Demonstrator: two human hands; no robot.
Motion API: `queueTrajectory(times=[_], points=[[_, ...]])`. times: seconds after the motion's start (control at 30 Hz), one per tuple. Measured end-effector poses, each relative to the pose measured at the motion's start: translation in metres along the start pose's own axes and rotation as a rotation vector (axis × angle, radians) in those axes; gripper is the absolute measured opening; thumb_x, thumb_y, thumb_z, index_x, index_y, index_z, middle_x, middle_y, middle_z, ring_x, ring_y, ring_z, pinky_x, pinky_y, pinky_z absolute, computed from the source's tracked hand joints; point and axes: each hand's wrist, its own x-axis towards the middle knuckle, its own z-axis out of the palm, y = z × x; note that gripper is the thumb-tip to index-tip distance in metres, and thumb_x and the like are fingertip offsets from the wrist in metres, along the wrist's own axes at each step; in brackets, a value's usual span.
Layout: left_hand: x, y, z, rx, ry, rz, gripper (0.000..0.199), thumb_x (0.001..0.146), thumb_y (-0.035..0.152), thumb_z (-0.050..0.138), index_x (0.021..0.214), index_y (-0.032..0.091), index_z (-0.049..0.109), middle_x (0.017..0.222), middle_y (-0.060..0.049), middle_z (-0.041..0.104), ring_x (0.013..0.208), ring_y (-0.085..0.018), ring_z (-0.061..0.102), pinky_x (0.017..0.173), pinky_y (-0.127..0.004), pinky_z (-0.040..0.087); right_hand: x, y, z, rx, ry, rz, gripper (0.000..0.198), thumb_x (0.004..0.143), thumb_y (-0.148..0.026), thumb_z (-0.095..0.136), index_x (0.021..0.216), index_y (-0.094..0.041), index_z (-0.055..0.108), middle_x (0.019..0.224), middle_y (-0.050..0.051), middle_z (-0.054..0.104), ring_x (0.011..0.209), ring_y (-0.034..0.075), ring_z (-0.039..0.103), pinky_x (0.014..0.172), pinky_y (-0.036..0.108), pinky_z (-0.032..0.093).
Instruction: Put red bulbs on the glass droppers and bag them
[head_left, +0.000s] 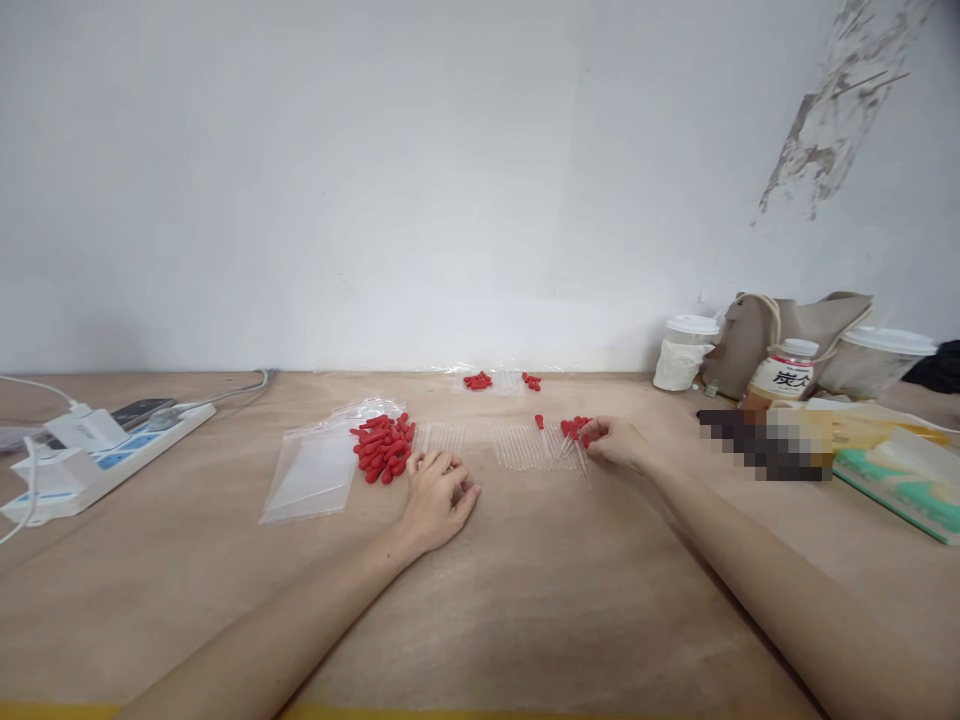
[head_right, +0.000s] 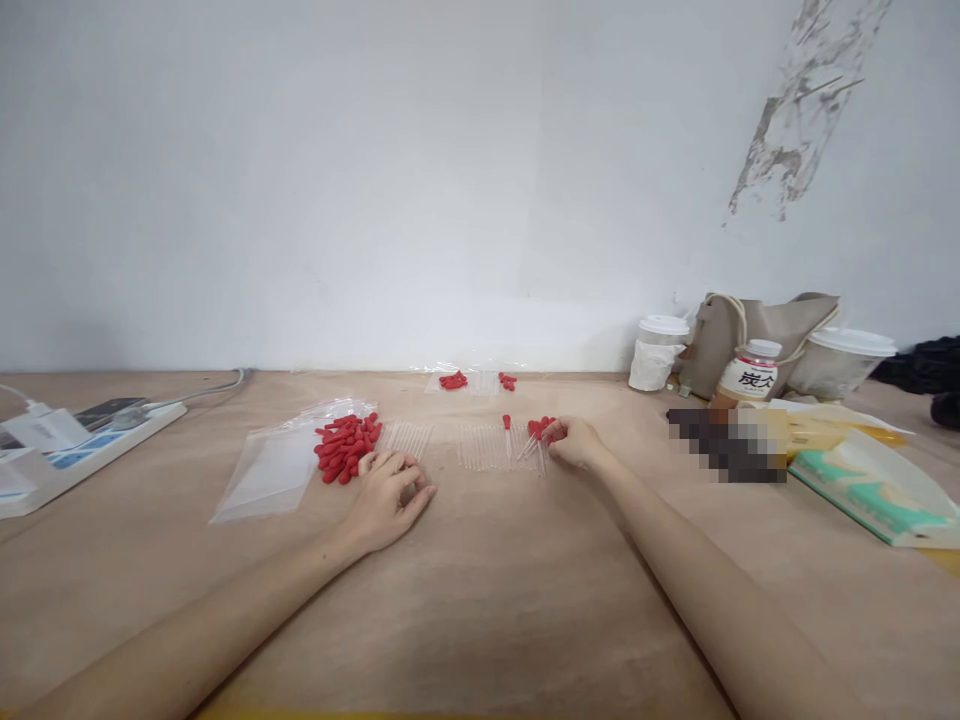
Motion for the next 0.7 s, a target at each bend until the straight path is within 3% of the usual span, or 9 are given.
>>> queueTrajectory(times=[0.23,0.57,0.7], points=[[0.0,0.001,0.0,0.013,-0.012,-0.005,0.013,0.076,0.025,0.052,0.066,0.018,0.056,0.081,-0.003,0.055,0.081,-0.02,0.046,0.08,-0.042,0.026,0.001,-0.001,0.003,-0.162,0.091,-0.052,0.012,0.057,-0.015,0.058,0.068,-0.016,0.059,0.067,0.002,0.062,0.061,0.012,0.054,0.054,0.02,0.037],[0.0,0.002,-0.004,0.055,0.012,-0.108,0.008,0.075,0.024,0.052,0.072,0.02,0.058,0.085,-0.003,0.056,0.087,-0.021,0.046,0.082,-0.04,0.023,-0.013,-0.016,-0.012,-0.401,0.243,-0.139,0.019,0.062,-0.01,0.048,0.079,-0.014,0.055,0.076,0.008,0.061,0.071,0.017,0.053,0.06,0.024,0.034],[0.003,-0.008,-0.006,0.105,0.007,-0.167,0.007,0.075,0.024,0.052,0.072,0.02,0.057,0.084,-0.002,0.056,0.086,-0.02,0.046,0.08,-0.039,0.023,-0.002,-0.008,-0.023,-0.291,0.285,-0.12,0.02,0.059,-0.013,0.052,0.078,-0.016,0.057,0.074,0.006,0.061,0.071,0.017,0.053,0.061,0.024,0.035]])
